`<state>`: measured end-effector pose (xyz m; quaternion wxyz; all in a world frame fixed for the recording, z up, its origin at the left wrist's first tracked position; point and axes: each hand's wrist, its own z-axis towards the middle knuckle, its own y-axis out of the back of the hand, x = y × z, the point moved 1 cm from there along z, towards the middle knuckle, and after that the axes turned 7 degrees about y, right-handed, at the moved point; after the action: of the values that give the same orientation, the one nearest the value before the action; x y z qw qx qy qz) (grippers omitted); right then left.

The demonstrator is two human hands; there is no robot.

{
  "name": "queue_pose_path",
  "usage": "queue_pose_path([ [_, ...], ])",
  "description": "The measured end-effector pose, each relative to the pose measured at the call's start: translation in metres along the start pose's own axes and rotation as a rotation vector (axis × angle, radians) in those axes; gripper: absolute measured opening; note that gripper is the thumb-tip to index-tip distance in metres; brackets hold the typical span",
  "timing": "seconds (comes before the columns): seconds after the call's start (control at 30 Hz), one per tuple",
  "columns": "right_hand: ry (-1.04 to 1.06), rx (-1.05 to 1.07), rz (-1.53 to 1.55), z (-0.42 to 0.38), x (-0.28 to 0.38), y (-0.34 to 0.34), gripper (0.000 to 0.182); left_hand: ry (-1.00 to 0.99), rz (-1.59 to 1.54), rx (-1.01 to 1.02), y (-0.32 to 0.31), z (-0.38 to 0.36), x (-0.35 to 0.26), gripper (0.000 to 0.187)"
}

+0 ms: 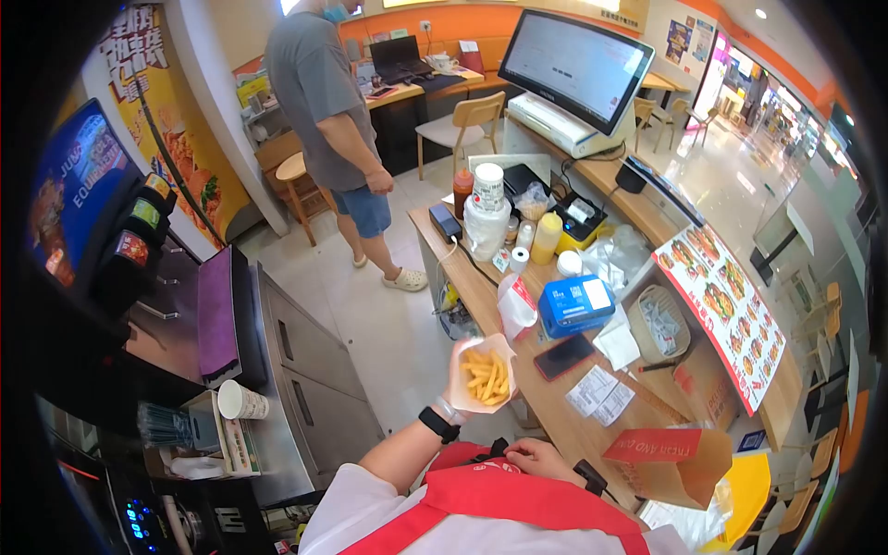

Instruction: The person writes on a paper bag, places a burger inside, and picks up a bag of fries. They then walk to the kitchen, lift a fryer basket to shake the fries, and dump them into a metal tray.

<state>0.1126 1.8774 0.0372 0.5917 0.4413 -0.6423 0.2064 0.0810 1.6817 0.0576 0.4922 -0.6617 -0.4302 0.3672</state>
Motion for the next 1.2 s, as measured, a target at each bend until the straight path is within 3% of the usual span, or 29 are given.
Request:
queue_pose_path([
  [0.03, 0.007, 0.002, -0.009, 0.001, -0.001, 0.001, 0.024, -0.014, 0.008, 0.010, 0.027, 0.004, 0.004, 0.049],
  [0.1, -0.004, 0.010, -0.021, 0.002, -0.008, 0.002, 0.024, 0.161, -0.172, 0.062, 0.047, 0.005, 0.010, 0.052],
  [0.2, 0.059, 0.005, -0.073, 0.004, -0.012, -0.001, 0.024, 0.012, -0.034, 0.170, 0.038, 0.006, 0.004, 0.052],
  [0.3, -0.058, 0.036, -0.027, 0.007, -0.002, 0.001, 0.025, -0.028, 0.170, 0.073, 0.023, -0.006, 0.001, 0.051],
  [0.33, -0.037, 0.047, -0.034, 0.007, 0.007, 0.004, 0.025, 0.001, -0.032, -0.026, 0.038, -0.004, 0.010, 0.049],
  [0.37, -0.035, 0.046, -0.041, 0.007, 0.003, 0.004, 0.025, -0.001, -0.031, -0.019, 0.043, -0.005, 0.015, 0.049],
  [0.43, 0.005, 0.023, -0.030, 0.008, -0.008, 0.003, 0.024, 0.187, -0.427, 0.172, 0.038, -0.011, 0.022, 0.046],
  [0.47, 0.005, 0.017, -0.034, 0.010, -0.011, 0.005, 0.024, -0.115, 0.060, -0.020, 0.039, -0.009, 0.027, 0.048],
  [0.57, -0.115, 0.037, -0.002, 0.007, -0.009, 0.001, 0.020, 0.062, -0.085, 0.102, 0.023, -0.014, 0.015, 0.048],
  [0.6, -0.077, 0.042, -0.038, 0.008, -0.001, 0.003, 0.022, 0.008, -0.014, 0.035, -0.004, -0.023, 0.014, 0.044],
  [0.63, -0.035, 0.046, -0.078, 0.009, 0.003, 0.005, 0.024, 0.013, -0.013, 0.035, 0.003, -0.021, 0.015, 0.044],
  [0.7, 0.019, 0.036, -0.062, 0.011, -0.007, 0.003, 0.024, 0.066, -0.297, 0.026, 0.050, -0.005, 0.018, 0.038],
  [0.73, 0.013, 0.036, -0.058, 0.010, -0.011, 0.002, 0.024, 0.102, 0.011, 0.116, 0.117, 0.020, 0.017, 0.037],
  [0.77, 0.007, 0.035, -0.054, 0.011, -0.013, 0.003, 0.024, 0.108, 0.015, 0.120, 0.089, 0.014, 0.018, 0.037],
  [0.83, -0.008, 0.023, -0.045, 0.011, -0.013, 0.004, 0.024, -0.352, 0.887, -0.225, 0.011, -0.019, 0.024, 0.038],
  [0.87, -0.022, 0.021, -0.036, 0.009, -0.012, 0.003, 0.024, -0.019, 0.236, -0.023, 0.044, -0.013, 0.013, 0.042],
  [0.9, -0.034, 0.022, -0.029, 0.009, -0.010, 0.002, 0.024, -0.011, 0.228, -0.031, 0.042, -0.016, 0.011, 0.042],
  [0.97, 0.020, 0.013, -0.072, 0.011, -0.003, 0.004, 0.024, 0.180, 0.085, 0.148, 0.028, -0.014, 0.006, 0.045],
  [1.0, 0.036, 0.003, -0.055, 0.011, -0.003, 0.003, 0.024, 0.131, -0.162, 0.064, 0.033, -0.009, 0.013, 0.047],
  [1.03, 0.033, 0.005, -0.055, 0.010, -0.005, 0.003, 0.024, 0.131, -0.166, 0.064, 0.036, -0.010, 0.018, 0.047],
  [1.1, 0.026, 0.017, -0.093, 0.011, -0.009, 0.004, 0.025, 0.040, 0.006, -0.248, 0.036, -0.013, 0.023, 0.048],
  [1.13, 0.018, 0.014, -0.088, 0.010, -0.011, 0.005, 0.025, 0.141, -0.055, -0.012, 0.037, -0.012, 0.016, 0.049],
  [1.17, 0.014, 0.005, -0.084, 0.010, -0.013, 0.004, 0.024, 0.150, -0.065, -0.024, 0.036, -0.012, 0.014, 0.049],
  [1.2, 0.015, -0.004, -0.082, 0.009, -0.013, 0.003, 0.024, 0.162, 0.037, 0.106, 0.018, -0.013, 0.009, 0.050],
])
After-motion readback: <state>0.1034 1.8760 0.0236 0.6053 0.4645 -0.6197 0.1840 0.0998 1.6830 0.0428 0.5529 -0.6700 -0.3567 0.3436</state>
